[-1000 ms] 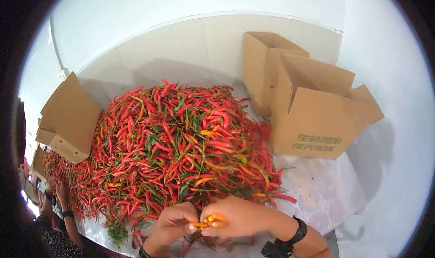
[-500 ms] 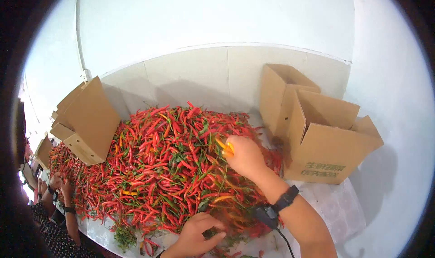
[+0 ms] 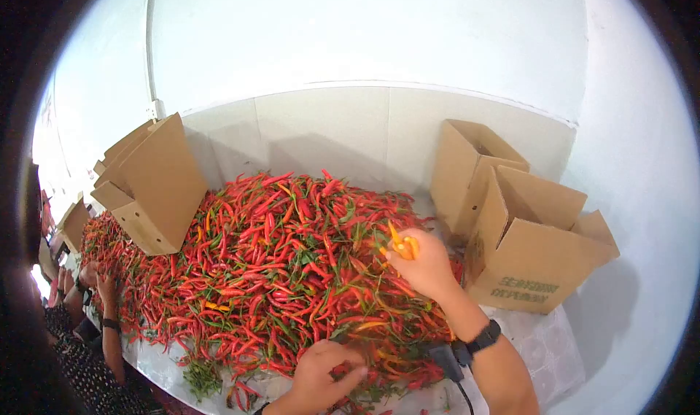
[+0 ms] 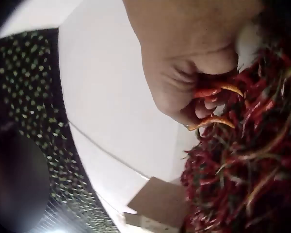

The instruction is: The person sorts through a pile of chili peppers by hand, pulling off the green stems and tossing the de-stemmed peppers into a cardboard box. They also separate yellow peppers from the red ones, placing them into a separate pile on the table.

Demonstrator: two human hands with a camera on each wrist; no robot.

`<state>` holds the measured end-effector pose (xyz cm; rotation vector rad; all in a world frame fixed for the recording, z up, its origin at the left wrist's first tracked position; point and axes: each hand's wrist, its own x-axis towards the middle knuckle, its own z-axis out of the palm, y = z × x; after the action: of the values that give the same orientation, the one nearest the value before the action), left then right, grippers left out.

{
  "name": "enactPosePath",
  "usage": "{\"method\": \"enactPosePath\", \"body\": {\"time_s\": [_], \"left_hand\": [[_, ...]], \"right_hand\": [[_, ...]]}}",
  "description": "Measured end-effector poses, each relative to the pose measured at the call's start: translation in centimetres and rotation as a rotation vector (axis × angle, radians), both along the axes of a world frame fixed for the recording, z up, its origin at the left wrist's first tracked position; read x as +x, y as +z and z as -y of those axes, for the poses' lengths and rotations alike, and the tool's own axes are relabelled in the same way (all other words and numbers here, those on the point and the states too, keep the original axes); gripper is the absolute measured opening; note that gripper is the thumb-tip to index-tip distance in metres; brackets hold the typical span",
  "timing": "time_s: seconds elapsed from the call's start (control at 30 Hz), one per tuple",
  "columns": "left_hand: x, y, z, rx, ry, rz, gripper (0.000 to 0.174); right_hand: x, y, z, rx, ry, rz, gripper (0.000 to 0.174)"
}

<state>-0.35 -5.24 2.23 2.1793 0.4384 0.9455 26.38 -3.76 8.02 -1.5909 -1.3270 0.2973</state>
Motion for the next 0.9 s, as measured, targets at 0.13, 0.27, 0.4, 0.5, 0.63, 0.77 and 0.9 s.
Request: {"method": "enactPosePath", "body": {"time_s": [0.13, 0.27, 0.4, 0.5, 0.63, 0.77, 0.9], "left_hand": [[0.2, 0.7, -0.2, 0.059, 0.173, 0.111, 0.024], [0.1, 1.4, -0.1, 0.302, 0.276, 0.110, 0.033], [0.5, 0.4, -0.6, 0.382, 0.242, 0.100, 0.029], [0.8, 0.0, -0.6, 0.329, 0.219, 0.065, 0.025], [1.0, 0.1, -0.5, 0.308, 0.212, -0.014, 0.023], [1.1, -0.3, -0.3, 0.250, 0.138, -0.053, 0.021], [1.1, -0.4, 0.0, 0.235, 0.125, -0.059, 0.020]], "right_hand": [[-3.8, 1.4, 5.4, -0.199, 0.231, -0.512, 0.018], [-6.0, -1.6, 8.6, -0.422, 0.444, -0.697, 0.020], [-6.6, -3.0, 9.7, -0.430, 0.469, -0.858, 0.022], [-6.5, -2.9, 10.1, -0.403, 0.414, -0.822, 0.021], [-6.5, -3.9, 10.3, 0.105, 0.268, 0.050, 0.026], [-8.0, -4.4, 10.9, -0.016, 0.282, 0.304, 0.034], [-8.3, -4.7, 11.3, -0.090, 0.205, 0.401, 0.035]]}}
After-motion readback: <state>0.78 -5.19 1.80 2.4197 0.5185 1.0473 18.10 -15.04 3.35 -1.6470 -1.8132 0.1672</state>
